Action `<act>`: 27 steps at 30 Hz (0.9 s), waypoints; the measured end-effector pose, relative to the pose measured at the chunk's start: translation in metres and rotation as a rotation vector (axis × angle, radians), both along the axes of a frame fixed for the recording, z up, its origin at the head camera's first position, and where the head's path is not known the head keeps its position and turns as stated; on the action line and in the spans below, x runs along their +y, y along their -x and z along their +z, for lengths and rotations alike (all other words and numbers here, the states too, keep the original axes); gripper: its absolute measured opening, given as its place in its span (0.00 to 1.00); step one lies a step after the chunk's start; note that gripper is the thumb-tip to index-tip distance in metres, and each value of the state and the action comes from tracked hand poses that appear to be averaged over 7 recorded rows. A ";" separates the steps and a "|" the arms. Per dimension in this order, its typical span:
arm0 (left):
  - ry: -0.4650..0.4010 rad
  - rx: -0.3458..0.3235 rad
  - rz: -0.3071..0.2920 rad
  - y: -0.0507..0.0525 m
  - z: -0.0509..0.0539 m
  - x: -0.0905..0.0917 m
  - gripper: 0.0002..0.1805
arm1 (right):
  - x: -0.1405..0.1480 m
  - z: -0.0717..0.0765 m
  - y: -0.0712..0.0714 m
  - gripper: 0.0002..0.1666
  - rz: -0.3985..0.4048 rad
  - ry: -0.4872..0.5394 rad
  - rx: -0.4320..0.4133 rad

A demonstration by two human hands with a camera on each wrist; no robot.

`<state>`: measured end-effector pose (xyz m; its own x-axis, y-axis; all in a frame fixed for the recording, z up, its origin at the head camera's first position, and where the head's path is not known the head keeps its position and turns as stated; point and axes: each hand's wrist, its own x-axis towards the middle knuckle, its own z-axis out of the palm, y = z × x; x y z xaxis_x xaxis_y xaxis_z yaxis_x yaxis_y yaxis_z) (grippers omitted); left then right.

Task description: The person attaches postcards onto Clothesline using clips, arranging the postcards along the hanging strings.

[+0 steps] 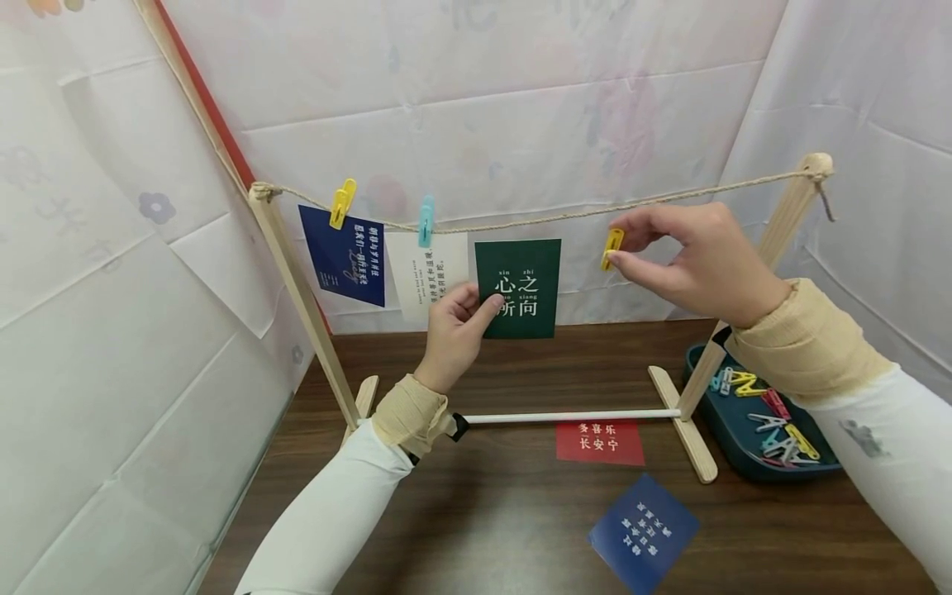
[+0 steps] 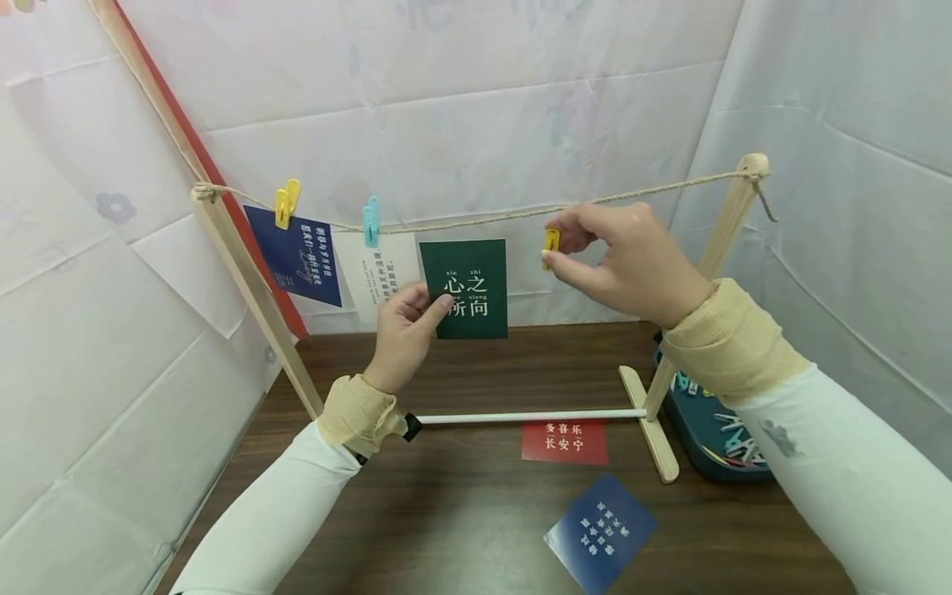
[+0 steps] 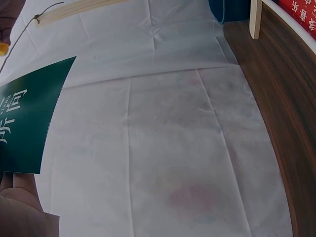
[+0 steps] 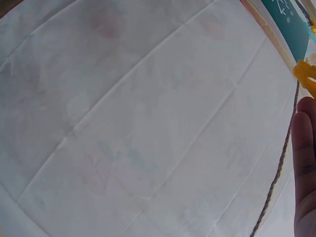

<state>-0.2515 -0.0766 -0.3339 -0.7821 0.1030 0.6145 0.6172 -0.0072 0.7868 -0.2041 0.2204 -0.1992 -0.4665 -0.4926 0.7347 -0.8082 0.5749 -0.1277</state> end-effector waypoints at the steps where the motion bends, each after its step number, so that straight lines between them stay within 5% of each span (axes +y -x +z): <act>1: -0.001 -0.001 -0.001 0.000 0.000 0.000 0.06 | -0.002 0.002 0.001 0.17 0.001 0.003 -0.002; 27: -0.018 -0.011 -0.004 0.003 0.001 0.004 0.07 | -0.062 0.033 0.031 0.11 0.057 0.151 -0.016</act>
<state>-0.2542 -0.0723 -0.3326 -0.7882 0.0952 0.6080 0.6088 -0.0234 0.7930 -0.2352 0.1587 -0.1661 -0.4529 -0.4030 0.7953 -0.8362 0.5015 -0.2220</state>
